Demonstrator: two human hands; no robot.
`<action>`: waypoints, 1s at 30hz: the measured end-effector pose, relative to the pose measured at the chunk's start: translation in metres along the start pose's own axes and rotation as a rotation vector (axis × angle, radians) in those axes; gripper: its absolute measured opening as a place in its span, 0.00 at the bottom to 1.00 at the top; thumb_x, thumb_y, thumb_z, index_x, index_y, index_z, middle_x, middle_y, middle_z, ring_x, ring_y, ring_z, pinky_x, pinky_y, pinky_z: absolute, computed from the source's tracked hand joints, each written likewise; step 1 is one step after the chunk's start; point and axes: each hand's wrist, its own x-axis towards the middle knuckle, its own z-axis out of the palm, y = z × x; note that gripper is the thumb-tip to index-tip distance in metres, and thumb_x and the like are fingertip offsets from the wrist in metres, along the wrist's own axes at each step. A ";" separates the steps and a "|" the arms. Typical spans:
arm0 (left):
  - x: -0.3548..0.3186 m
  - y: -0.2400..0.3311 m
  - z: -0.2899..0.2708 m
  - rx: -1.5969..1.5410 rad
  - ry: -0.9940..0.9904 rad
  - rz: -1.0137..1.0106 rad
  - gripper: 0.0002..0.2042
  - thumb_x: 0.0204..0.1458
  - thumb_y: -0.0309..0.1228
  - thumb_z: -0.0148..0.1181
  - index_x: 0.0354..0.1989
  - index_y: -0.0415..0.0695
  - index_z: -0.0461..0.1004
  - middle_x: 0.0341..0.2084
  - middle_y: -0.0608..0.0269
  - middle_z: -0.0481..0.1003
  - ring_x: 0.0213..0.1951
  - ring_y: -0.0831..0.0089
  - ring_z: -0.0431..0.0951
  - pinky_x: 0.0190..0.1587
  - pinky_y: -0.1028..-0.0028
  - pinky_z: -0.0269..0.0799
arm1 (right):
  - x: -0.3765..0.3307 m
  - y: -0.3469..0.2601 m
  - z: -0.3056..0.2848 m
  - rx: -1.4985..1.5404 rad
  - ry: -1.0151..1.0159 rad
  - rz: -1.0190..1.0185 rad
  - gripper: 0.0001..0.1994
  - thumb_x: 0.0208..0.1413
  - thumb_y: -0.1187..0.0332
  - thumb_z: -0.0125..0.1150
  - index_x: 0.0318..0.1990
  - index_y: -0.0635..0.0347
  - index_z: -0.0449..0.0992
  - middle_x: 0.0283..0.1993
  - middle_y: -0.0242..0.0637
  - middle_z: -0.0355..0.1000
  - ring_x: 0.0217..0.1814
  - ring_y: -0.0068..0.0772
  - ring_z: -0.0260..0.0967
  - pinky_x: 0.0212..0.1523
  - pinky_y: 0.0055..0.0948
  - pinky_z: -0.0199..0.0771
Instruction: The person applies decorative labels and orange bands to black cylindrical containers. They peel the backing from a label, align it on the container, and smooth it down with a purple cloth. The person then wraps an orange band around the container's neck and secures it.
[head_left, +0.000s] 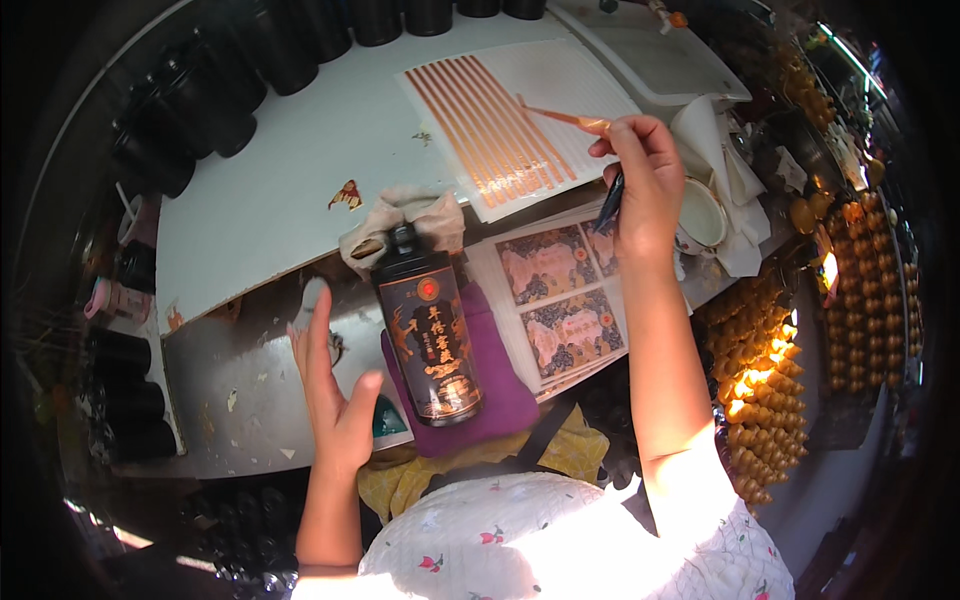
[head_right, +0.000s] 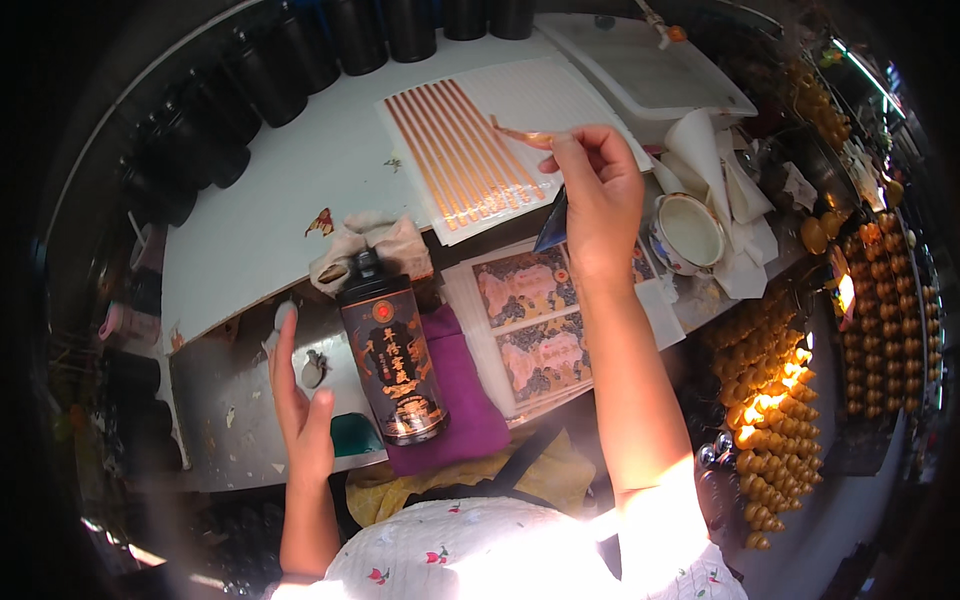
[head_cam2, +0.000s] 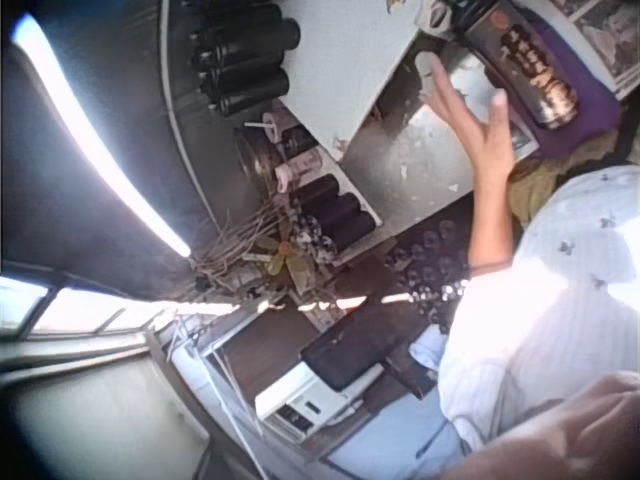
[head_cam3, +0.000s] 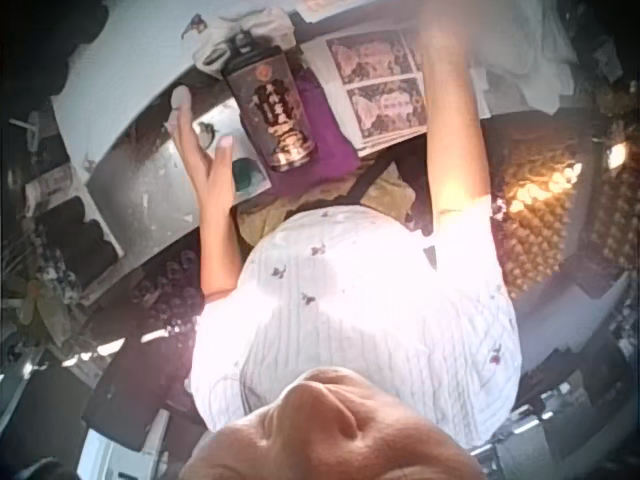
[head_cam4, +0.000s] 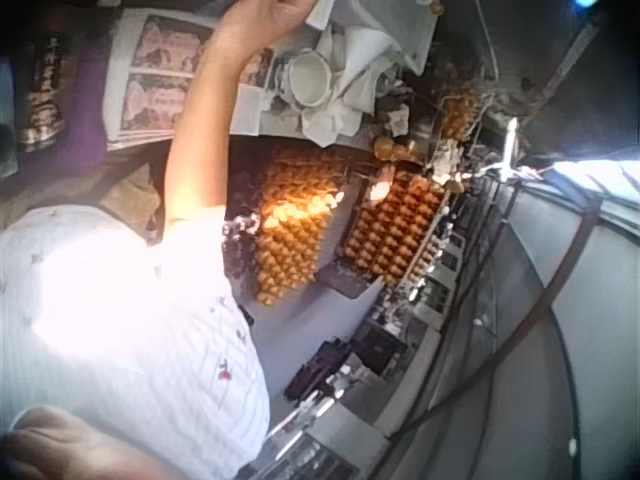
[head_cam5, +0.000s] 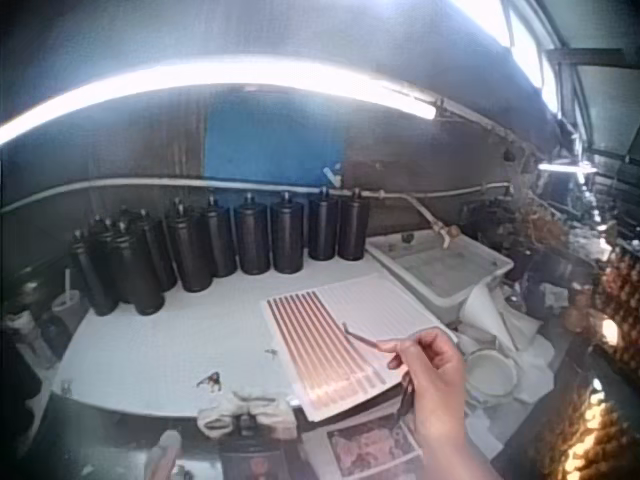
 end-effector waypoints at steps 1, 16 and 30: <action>0.016 0.008 0.002 -0.053 0.015 0.040 0.44 0.52 0.55 0.61 0.71 0.37 0.55 0.70 0.51 0.56 0.73 0.59 0.51 0.73 0.60 0.39 | -0.001 -0.017 0.014 0.094 -0.126 0.019 0.04 0.60 0.74 0.61 0.37 0.63 0.73 0.35 0.37 0.79 0.34 0.17 0.70 0.35 0.18 0.67; 0.042 0.016 -0.011 -0.400 -0.191 -0.067 0.05 0.42 0.27 0.64 0.26 0.46 0.74 0.35 0.66 0.72 0.67 0.59 0.57 0.71 0.58 0.38 | -0.071 -0.004 0.012 0.359 -0.223 0.590 0.10 0.58 0.73 0.62 0.33 0.54 0.64 0.32 0.43 0.79 0.26 0.19 0.72 0.22 0.14 0.63; 0.053 -0.011 0.015 -0.072 0.127 -0.107 0.04 0.52 0.29 0.65 0.30 0.43 0.76 0.40 0.63 0.71 0.50 0.65 0.62 0.62 0.66 0.51 | -0.083 0.035 0.002 0.141 0.134 0.536 0.11 0.55 0.78 0.65 0.39 0.53 0.68 0.30 0.31 0.74 0.26 0.17 0.69 0.23 0.15 0.61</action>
